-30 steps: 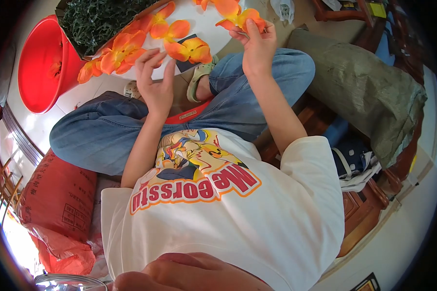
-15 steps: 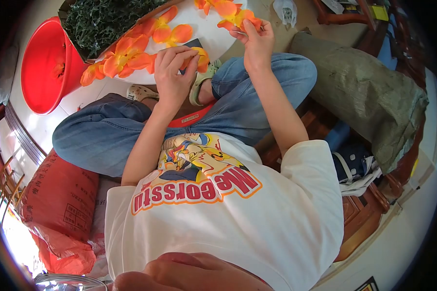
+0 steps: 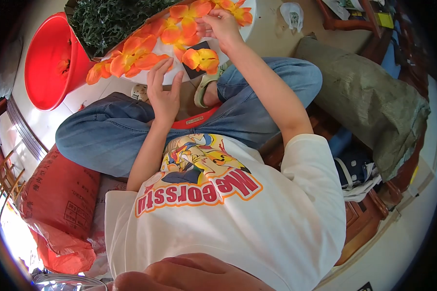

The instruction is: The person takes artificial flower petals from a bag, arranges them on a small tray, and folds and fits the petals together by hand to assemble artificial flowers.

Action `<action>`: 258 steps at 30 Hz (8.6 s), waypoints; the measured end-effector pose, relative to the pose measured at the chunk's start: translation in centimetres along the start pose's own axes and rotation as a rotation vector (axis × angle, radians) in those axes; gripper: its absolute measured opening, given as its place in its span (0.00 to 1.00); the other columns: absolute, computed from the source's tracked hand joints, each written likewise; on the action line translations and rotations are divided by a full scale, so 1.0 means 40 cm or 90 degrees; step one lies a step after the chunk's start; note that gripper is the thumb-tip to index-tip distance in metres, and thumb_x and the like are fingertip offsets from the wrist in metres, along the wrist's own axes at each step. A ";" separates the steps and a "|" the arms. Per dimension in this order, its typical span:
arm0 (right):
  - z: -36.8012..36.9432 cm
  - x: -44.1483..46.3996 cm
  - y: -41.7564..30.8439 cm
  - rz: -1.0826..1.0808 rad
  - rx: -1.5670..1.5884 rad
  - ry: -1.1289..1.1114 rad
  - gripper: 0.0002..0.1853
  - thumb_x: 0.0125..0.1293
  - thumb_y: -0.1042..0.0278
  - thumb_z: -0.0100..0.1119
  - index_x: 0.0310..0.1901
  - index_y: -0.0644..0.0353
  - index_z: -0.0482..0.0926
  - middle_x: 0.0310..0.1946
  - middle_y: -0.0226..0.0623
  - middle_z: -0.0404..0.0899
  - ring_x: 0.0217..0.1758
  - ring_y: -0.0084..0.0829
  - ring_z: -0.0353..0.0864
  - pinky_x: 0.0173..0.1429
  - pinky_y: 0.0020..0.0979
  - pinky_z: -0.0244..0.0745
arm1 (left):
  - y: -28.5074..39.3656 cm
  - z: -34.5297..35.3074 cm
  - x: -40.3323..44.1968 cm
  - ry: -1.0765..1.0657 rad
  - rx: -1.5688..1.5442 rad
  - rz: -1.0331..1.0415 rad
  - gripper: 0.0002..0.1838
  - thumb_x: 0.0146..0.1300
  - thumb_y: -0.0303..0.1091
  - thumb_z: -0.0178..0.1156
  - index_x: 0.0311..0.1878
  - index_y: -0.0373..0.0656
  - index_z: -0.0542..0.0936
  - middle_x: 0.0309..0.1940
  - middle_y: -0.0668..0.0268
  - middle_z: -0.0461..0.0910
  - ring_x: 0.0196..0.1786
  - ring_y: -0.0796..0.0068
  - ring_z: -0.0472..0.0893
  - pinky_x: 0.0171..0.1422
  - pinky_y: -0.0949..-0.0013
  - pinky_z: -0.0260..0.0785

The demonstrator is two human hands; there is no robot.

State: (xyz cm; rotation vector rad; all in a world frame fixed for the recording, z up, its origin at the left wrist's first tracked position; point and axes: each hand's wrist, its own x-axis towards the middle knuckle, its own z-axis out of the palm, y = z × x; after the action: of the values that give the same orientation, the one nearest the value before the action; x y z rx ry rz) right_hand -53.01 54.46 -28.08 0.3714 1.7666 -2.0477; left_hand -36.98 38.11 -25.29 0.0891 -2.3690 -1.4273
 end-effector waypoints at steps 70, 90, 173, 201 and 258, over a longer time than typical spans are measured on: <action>0.316 -0.206 0.076 -0.624 -0.773 -0.087 0.09 0.55 0.70 0.66 0.37 0.58 0.79 0.34 0.31 0.76 0.39 0.33 0.76 0.43 0.35 0.71 | -0.151 -0.146 -0.049 0.346 -0.479 -0.442 0.08 0.69 0.31 0.58 0.47 0.38 0.76 0.35 0.70 0.77 0.32 0.85 0.74 0.38 0.80 0.69; 0.041 -0.440 -0.029 0.108 0.098 -0.212 0.07 0.65 0.76 0.60 0.45 0.61 0.77 0.41 0.32 0.82 0.43 0.20 0.81 0.49 0.24 0.78 | 0.055 -0.139 -0.037 -0.194 -0.767 -0.575 0.23 0.76 0.43 0.44 0.63 0.36 0.70 0.52 0.56 0.79 0.57 0.68 0.78 0.64 0.63 0.70; 0.056 -0.498 0.027 -0.499 -0.380 -0.096 0.20 0.53 0.81 0.63 0.50 0.58 0.79 0.51 0.37 0.75 0.39 0.29 0.76 0.42 0.28 0.74 | 0.097 -0.142 -0.081 -0.139 -0.425 -0.457 0.09 0.66 0.27 0.61 0.45 0.32 0.81 0.38 0.64 0.84 0.38 0.80 0.81 0.45 0.75 0.74; 0.043 -0.459 0.010 0.108 0.037 -0.060 0.11 0.58 0.73 0.69 0.43 0.64 0.81 0.37 0.32 0.82 0.38 0.19 0.78 0.45 0.21 0.72 | 0.128 -0.064 -0.044 -0.160 -0.520 -0.515 0.08 0.64 0.26 0.63 0.44 0.33 0.81 0.37 0.65 0.84 0.37 0.84 0.80 0.44 0.79 0.72; 0.009 -0.278 -0.072 -0.118 -0.087 -0.082 0.19 0.61 0.80 0.63 0.54 0.63 0.75 0.38 0.39 0.85 0.42 0.24 0.84 0.46 0.23 0.80 | 0.069 0.019 -0.032 -0.112 -0.678 -0.557 0.16 0.65 0.25 0.62 0.54 0.32 0.77 0.45 0.58 0.83 0.44 0.74 0.84 0.52 0.72 0.77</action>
State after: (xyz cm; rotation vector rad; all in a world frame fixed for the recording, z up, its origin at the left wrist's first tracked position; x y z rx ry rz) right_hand -44.55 55.89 -20.43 0.0354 1.9096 -2.0070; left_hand -35.67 40.41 -23.59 0.7831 -1.3562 -2.9843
